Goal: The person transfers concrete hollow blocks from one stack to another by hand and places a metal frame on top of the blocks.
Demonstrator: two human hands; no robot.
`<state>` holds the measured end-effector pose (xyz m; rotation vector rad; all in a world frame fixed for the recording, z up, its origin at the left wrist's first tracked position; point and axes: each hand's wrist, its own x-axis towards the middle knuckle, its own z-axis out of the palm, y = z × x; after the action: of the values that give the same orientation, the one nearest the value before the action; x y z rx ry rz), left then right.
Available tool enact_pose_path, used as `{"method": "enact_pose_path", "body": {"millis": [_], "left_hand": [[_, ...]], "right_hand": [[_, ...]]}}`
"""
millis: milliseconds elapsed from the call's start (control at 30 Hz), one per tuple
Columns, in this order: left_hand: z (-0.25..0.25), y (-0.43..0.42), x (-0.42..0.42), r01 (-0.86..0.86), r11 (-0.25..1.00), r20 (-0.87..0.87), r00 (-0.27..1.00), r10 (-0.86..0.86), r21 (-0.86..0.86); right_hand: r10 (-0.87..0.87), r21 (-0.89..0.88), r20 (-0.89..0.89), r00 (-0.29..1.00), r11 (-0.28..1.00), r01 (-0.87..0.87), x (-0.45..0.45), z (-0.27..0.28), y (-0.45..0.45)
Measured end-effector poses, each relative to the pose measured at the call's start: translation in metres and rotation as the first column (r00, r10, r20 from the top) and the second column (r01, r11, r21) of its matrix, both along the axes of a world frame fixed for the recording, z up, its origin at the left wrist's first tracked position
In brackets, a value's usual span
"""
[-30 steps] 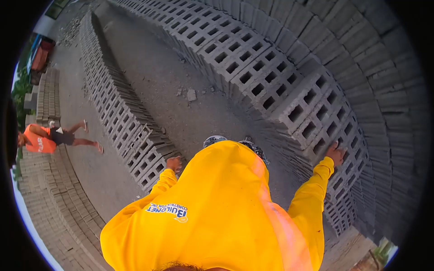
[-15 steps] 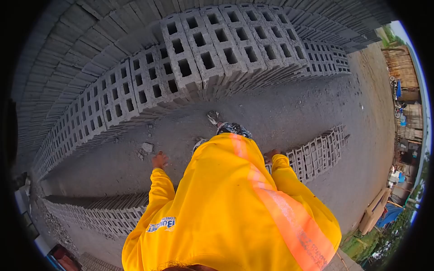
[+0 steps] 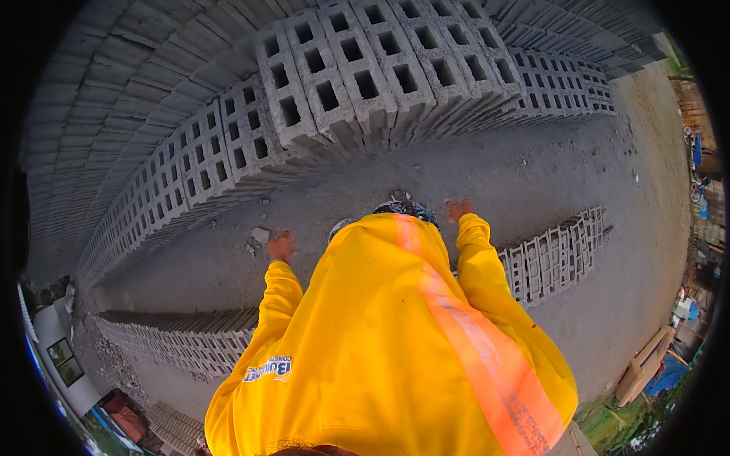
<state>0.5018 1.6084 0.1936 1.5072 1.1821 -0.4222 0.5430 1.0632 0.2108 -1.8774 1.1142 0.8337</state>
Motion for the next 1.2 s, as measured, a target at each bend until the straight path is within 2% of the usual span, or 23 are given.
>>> {"method": "enact_pose_path", "body": {"millis": [33,100,200,300,367,433,467,567,667,700,733,767,867,900,933,1000,1100,1133,1167,1200], "left_hand": [[0.000,-0.012,-0.011,-0.024,1.000,-0.031,0.999,0.023,-0.016],[-0.011,-0.035,-0.039,-0.066,0.997,-0.088,0.994,0.062,-0.040],[-0.008,-0.074,-0.073,-0.181,0.980,-0.160,0.973,0.166,-0.084],[-0.009,-0.110,-0.105,-0.278,0.955,-0.178,0.950,0.257,-0.106],[-0.009,-0.128,-0.127,0.124,0.991,-0.054,0.991,-0.120,0.060],[-0.014,-0.144,-0.146,0.289,0.946,-0.013,0.957,-0.290,0.145],[-0.020,-0.149,-0.151,0.270,0.954,-0.005,0.962,-0.272,0.134],[-0.014,-0.162,-0.147,0.323,0.933,-0.004,0.945,-0.327,0.158],[-0.013,-0.164,-0.127,0.337,0.930,-0.019,0.941,-0.338,0.150],[-0.013,-0.162,-0.121,0.287,0.950,-0.017,0.958,-0.287,0.125],[-0.014,-0.160,-0.115,0.235,0.967,-0.017,0.972,-0.234,0.102],[-0.012,-0.158,-0.106,0.141,0.988,-0.007,0.990,-0.141,0.066],[0.017,-0.163,-0.067,-0.135,0.991,-0.042,0.990,0.135,-0.011],[0.027,-0.168,-0.053,-0.229,0.973,-0.064,0.972,0.227,-0.031],[0.023,-0.164,-0.047,-0.233,0.970,-0.045,0.972,0.231,-0.073],[0.016,-0.154,-0.040,-0.251,0.956,0.001,0.967,0.254,-0.154],[0.060,-0.184,-0.015,-0.158,0.984,-0.032,0.986,0.161,0.081],[0.058,-0.186,-0.016,-0.176,0.981,-0.013,0.984,0.178,0.079],[0.055,-0.187,-0.021,-0.196,0.978,0.004,0.981,0.196,0.077],[0.053,-0.188,-0.027,-0.218,0.973,0.020,0.976,0.217,0.074]], "right_hand": [[-0.047,0.044,0.080,0.996,0.998,0.044,0.025,0.005,-0.007],[0.054,0.141,0.238,0.970,0.986,-0.089,0.064,0.007,-0.029],[0.092,0.065,0.340,0.936,0.991,-0.121,0.101,0.005,-0.052],[0.121,0.026,0.236,0.964,0.991,-0.131,0.116,0.021,-0.067],[0.137,0.059,0.129,0.982,0.988,-0.146,0.110,-0.006,-0.085],[0.164,0.087,0.005,0.987,0.983,-0.163,0.100,-0.048,-0.105],[0.175,0.098,-0.063,0.983,0.981,-0.168,0.093,-0.070,-0.115],[0.480,-0.203,0.057,0.875,0.864,-0.461,0.063,-0.140,-0.141],[0.155,-0.412,0.304,0.940,0.911,-0.017,0.074,-0.162,-0.163],[0.065,-0.409,0.370,0.927,0.907,0.100,0.089,-0.111,-0.161],[-0.020,-0.398,0.440,0.898,0.892,0.215,0.109,-0.035,-0.151],[-0.020,-0.372,0.574,0.819,0.884,0.283,0.126,-0.009,-0.155],[0.067,-0.267,0.882,0.467,0.888,0.376,0.178,0.073,-0.155],[0.230,-0.361,0.901,0.368,0.868,0.340,0.194,0.102,-0.152],[0.385,-0.451,0.888,0.252,0.836,0.314,0.208,0.124,-0.149],[0.516,-0.556,0.829,0.215,0.802,0.218,0.239,0.144,-0.144],[0.724,-0.736,0.676,0.139,0.672,0.079,0.276,0.143,-0.131],[0.788,-0.794,0.607,0.105,0.606,0.040,0.289,0.140,-0.128],[0.833,-0.841,0.514,0.204,0.537,-0.074,0.296,0.136,-0.127],[0.863,-0.875,0.435,0.255,0.473,-0.108,0.304,0.130,-0.129]]}}
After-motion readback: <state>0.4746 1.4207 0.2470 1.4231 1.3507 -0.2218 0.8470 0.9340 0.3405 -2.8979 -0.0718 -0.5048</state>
